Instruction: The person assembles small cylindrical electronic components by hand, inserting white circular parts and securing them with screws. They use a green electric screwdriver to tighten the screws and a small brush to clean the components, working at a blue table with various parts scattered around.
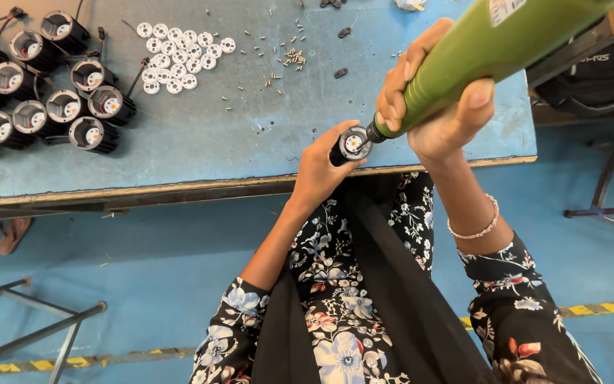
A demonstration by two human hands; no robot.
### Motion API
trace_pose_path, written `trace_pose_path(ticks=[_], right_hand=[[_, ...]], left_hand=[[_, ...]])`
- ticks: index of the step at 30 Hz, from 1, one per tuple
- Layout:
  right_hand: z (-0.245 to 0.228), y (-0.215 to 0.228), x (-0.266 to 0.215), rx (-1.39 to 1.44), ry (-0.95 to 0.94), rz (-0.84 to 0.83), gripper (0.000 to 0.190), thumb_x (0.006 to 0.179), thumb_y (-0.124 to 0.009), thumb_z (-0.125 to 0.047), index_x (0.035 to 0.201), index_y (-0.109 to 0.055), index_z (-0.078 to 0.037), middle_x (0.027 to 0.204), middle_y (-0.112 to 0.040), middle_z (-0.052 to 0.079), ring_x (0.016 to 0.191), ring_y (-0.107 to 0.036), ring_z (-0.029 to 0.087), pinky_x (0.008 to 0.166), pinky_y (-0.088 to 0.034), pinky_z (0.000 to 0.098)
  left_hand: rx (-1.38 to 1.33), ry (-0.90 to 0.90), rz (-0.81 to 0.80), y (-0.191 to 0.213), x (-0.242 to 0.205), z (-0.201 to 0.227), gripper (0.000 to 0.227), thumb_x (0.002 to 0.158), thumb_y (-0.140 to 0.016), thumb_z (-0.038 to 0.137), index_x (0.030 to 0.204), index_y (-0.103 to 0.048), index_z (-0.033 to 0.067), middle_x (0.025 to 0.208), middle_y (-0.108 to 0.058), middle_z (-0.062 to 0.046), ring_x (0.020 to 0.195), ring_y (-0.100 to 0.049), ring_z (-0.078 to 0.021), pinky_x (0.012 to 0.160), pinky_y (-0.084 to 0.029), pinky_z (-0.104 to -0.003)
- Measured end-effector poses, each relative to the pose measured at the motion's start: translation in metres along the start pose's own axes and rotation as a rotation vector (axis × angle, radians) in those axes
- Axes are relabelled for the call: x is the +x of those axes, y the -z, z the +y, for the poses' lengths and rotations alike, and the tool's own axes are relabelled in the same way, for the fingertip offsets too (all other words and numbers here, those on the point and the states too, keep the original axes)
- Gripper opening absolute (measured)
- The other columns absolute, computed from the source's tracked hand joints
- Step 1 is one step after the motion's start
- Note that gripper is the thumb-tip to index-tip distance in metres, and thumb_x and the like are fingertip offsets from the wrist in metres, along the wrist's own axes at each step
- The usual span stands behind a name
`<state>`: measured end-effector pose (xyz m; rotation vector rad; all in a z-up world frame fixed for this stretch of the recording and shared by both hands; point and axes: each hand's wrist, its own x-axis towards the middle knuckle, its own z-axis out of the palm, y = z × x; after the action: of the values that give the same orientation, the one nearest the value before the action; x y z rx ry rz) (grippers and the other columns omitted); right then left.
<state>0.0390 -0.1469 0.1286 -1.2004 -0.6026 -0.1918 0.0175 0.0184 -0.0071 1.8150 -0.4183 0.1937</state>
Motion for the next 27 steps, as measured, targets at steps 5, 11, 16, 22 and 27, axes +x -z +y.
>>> trace_pose_path(ticks=[5,11,16,22,27], right_hand=[[-0.001,-0.002,-0.001,0.020,-0.006,0.001,0.084,0.084,-0.060,-0.084,0.098,-0.042,-0.003,0.059,-0.045,0.011,0.041,-0.046,0.021,0.041,-0.044,0.0333],[-0.005,-0.004,0.001,-0.048,0.005,0.032,0.085,0.083,-0.056,-0.087,0.100,-0.040,-0.005,0.058,-0.044,0.011,0.040,-0.045,0.021,0.038,-0.043,0.0333],[-0.002,-0.005,0.001,-0.060,0.017,0.035,0.086,0.083,-0.054,-0.088,0.100,-0.040,-0.005,0.058,-0.043,0.011,0.041,-0.045,0.021,0.039,-0.043,0.0333],[0.005,0.013,0.007,0.005,-0.022,-0.130,0.088,0.077,-0.051,-0.092,0.092,-0.037,-0.006,0.056,-0.043,0.009,0.036,-0.046,0.018,0.040,-0.043,0.0344],[0.017,0.044,0.023,0.282,-0.171,-0.443,0.087,0.073,-0.055,-0.090,0.084,-0.045,-0.004,0.054,-0.052,0.009,0.040,-0.050,0.016,0.043,-0.048,0.0361]], left_hand=[[-0.016,0.038,-0.006,0.001,-0.001,0.000,0.063,0.078,-0.088,0.011,0.135,-0.062,0.0089,0.125,-0.073,-0.012,0.112,-0.073,-0.0251,0.098,-0.055,-0.034],[-0.007,0.031,-0.006,0.000,0.000,-0.001,0.064,0.077,-0.088,0.011,0.135,-0.061,0.0090,0.126,-0.072,-0.012,0.113,-0.072,-0.0253,0.099,-0.055,-0.034],[-0.020,0.028,-0.005,0.000,0.000,-0.002,0.064,0.077,-0.088,0.010,0.136,-0.061,0.0091,0.126,-0.072,-0.012,0.114,-0.072,-0.0254,0.099,-0.055,-0.034],[-0.023,0.024,-0.007,0.000,0.001,-0.003,0.065,0.076,-0.088,0.010,0.135,-0.061,0.0084,0.125,-0.073,-0.012,0.113,-0.072,-0.0248,0.099,-0.055,-0.033],[-0.033,0.044,-0.018,0.001,0.001,-0.002,0.065,0.075,-0.089,0.011,0.134,-0.062,0.0080,0.123,-0.073,-0.012,0.111,-0.073,-0.0243,0.099,-0.055,-0.033]])
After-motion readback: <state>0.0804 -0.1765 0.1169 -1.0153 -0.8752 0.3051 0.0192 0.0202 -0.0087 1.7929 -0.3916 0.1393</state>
